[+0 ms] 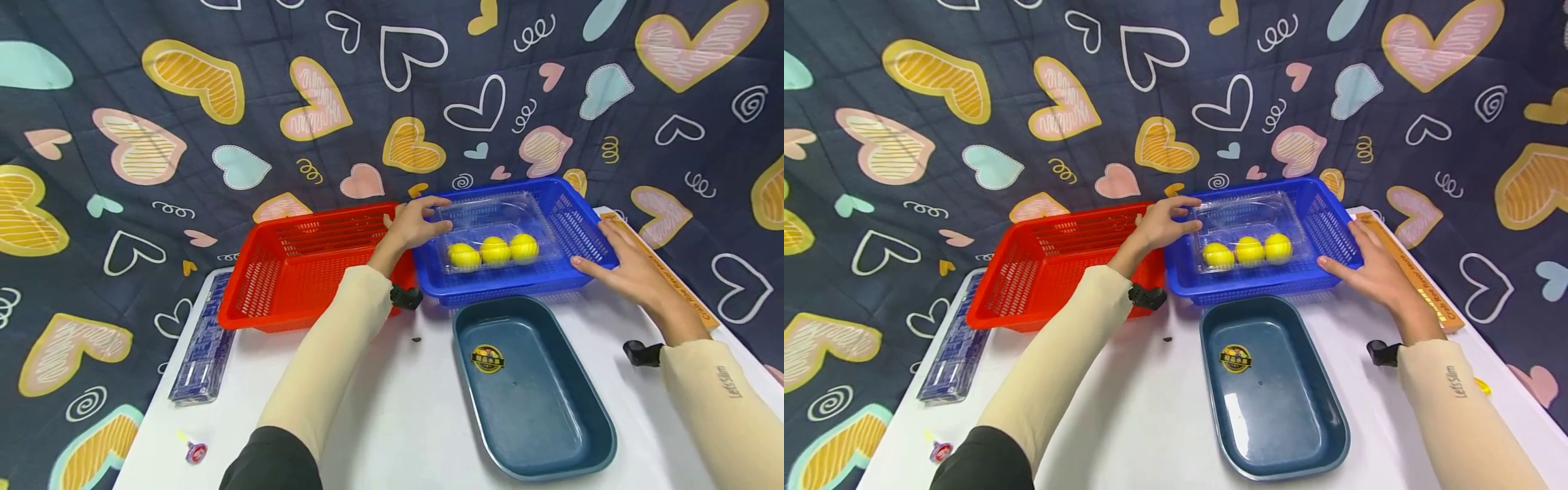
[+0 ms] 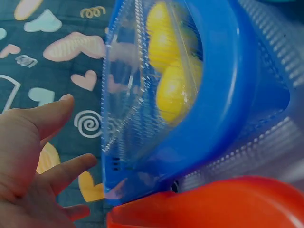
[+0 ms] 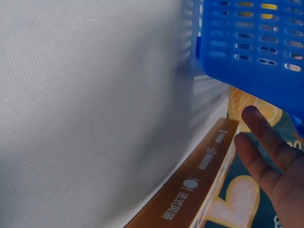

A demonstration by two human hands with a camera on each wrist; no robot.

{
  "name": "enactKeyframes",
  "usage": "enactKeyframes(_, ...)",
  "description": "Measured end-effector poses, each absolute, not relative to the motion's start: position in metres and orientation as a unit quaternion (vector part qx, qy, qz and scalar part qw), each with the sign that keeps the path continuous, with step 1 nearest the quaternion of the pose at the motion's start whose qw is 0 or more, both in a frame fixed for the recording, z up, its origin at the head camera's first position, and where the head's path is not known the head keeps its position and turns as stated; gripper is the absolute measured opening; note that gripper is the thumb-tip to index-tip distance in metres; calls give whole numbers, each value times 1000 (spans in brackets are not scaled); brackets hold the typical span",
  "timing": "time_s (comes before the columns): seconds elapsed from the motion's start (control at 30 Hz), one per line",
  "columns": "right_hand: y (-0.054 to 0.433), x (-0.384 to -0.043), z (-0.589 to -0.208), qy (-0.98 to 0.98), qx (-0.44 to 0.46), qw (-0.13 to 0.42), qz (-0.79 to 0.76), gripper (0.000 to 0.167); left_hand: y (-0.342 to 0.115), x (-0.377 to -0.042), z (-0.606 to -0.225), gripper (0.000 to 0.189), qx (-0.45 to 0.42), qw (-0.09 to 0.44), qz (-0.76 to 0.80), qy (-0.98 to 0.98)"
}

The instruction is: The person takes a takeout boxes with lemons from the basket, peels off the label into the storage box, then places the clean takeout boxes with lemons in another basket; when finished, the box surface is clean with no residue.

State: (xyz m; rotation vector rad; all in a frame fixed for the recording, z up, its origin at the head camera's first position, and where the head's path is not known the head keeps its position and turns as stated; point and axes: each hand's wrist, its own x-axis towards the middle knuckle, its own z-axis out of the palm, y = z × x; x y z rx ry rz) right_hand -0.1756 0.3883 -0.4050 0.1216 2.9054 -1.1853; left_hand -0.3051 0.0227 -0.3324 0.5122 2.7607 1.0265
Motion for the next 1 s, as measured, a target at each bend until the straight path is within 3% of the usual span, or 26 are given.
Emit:
enactKeyframes(0.5,409,-186,-402,914,11,-58,-403,90,-2,-276,-326,40,195,5,408,892)
enactKeyframes(0.83,414,-188,-383,959,61,-12,-278,93,-39,-263,-333,38,186,-30,444,876)
enactKeyframes(1.0,403,-191,-376,959,45,-26,-278,91,-56,-259,-335,38,186,-46,441,877)
